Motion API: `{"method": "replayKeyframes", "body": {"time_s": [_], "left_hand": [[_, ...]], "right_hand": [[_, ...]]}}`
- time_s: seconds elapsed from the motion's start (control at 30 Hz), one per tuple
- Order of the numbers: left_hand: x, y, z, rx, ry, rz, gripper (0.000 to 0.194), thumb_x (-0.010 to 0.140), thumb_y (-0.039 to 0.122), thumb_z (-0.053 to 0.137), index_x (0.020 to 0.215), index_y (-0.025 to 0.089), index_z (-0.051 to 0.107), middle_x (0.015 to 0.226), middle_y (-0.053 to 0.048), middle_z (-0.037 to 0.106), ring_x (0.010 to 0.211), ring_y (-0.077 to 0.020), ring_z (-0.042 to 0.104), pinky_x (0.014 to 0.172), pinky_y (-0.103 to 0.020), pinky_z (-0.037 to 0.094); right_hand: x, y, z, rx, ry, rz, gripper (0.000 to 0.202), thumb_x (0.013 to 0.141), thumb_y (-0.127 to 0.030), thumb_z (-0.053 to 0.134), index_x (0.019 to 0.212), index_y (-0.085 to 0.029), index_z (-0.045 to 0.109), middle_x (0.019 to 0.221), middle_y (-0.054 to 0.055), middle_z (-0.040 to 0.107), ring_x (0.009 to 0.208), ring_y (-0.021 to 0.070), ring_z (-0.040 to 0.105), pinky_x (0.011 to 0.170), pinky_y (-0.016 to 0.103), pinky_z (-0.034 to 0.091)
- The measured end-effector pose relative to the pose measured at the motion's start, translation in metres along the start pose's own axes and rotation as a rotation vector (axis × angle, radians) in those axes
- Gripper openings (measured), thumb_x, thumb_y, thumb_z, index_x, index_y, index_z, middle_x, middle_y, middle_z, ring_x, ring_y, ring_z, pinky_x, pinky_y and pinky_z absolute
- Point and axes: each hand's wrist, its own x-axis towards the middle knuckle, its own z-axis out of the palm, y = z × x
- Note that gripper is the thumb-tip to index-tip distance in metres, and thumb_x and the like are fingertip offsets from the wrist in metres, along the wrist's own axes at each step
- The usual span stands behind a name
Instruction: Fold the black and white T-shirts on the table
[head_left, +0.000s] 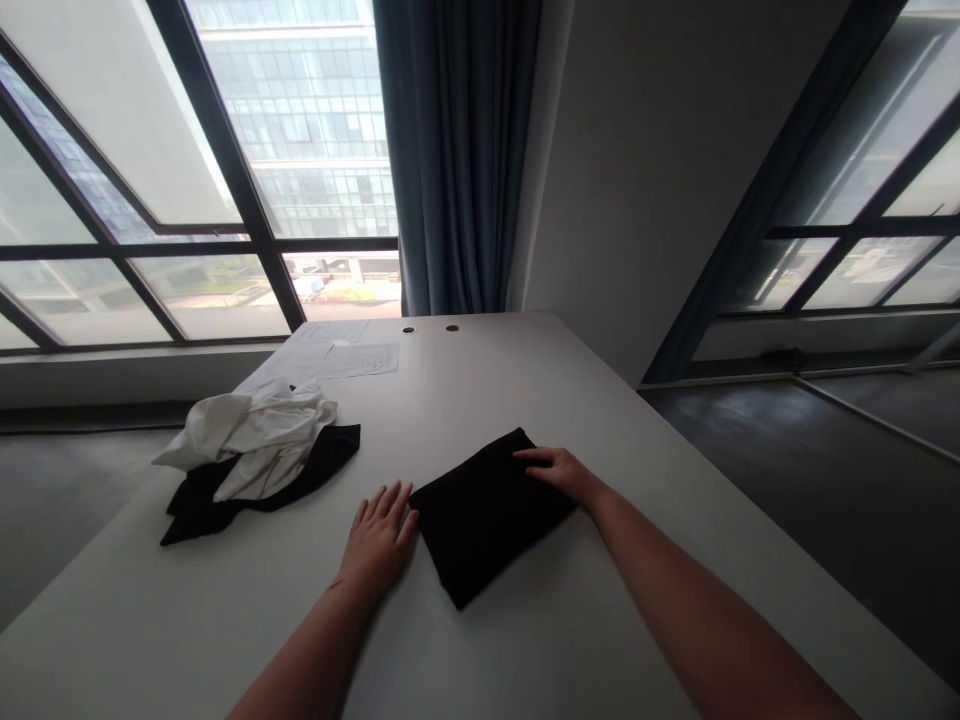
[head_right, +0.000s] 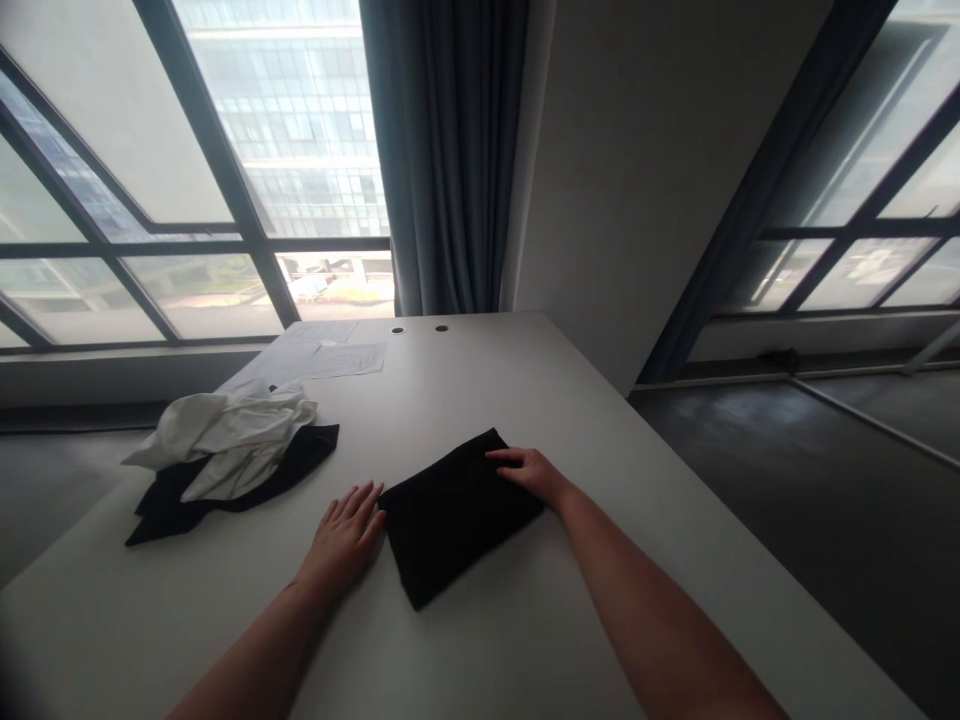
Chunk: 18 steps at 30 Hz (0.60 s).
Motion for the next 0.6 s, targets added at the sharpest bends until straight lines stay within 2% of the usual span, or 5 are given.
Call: {"method": "replayKeyframes", "body": {"time_s": [0.1, 0.2, 0.3, 0.43, 0.6], "left_hand": [[0.009, 0.005, 0.000, 0.048, -0.020, -0.049, 0.053, 0.105, 0.041, 0.043, 0.157, 0.032, 0.050, 0.169, -0.006, 0.037, 0.157, -0.0312, 0.031, 0.128, -0.055, 0.019], [0.020, 0.008, 0.001, 0.055, -0.018, -0.072, 0.054, 0.103, 0.043, 0.047, 0.156, 0.034, 0.050, 0.169, -0.006, 0.036, 0.158, -0.0319, 0.030, 0.128, -0.057, 0.019], [0.026, 0.005, 0.003, 0.048, 0.004, -0.071, 0.055, 0.101, 0.044, 0.050, 0.155, 0.035, 0.052, 0.169, -0.005, 0.037, 0.157, -0.0322, 0.031, 0.127, -0.058, 0.020], [0.028, 0.002, 0.006, 0.062, 0.024, -0.084, 0.054, 0.100, 0.044, 0.050, 0.154, 0.038, 0.053, 0.168, -0.003, 0.039, 0.156, -0.0309, 0.033, 0.127, -0.056, 0.020], [0.031, 0.003, 0.004, 0.098, 0.020, -0.103, 0.054, 0.099, 0.045, 0.050, 0.153, 0.038, 0.054, 0.166, -0.001, 0.042, 0.154, -0.0287, 0.035, 0.127, -0.052, 0.021]], "right_hand": [[0.043, 0.015, -0.027, -0.182, 0.155, 0.026, 0.046, 0.082, -0.040, 0.072, 0.125, -0.025, 0.078, 0.118, 0.005, 0.079, 0.104, 0.0238, 0.074, 0.100, 0.038, 0.056], [0.078, 0.029, -0.060, -0.454, 0.412, 0.104, 0.041, 0.086, -0.036, 0.067, 0.124, -0.028, 0.078, 0.118, 0.004, 0.078, 0.107, 0.0219, 0.072, 0.101, 0.035, 0.053], [0.103, 0.044, -0.092, -0.569, 0.632, 0.233, 0.041, 0.091, -0.035, 0.060, 0.128, -0.026, 0.077, 0.122, 0.011, 0.075, 0.119, 0.0284, 0.064, 0.108, 0.045, 0.047], [0.124, 0.065, -0.132, -0.649, 0.915, 0.502, 0.046, 0.095, -0.032, 0.052, 0.135, -0.022, 0.073, 0.126, 0.024, 0.069, 0.127, 0.0408, 0.054, 0.104, 0.063, 0.041], [0.141, 0.089, -0.167, -0.667, 1.079, 0.716, 0.049, 0.098, -0.035, 0.046, 0.138, -0.017, 0.069, 0.134, 0.031, 0.060, 0.130, 0.0469, 0.047, 0.100, 0.069, 0.035]]}}
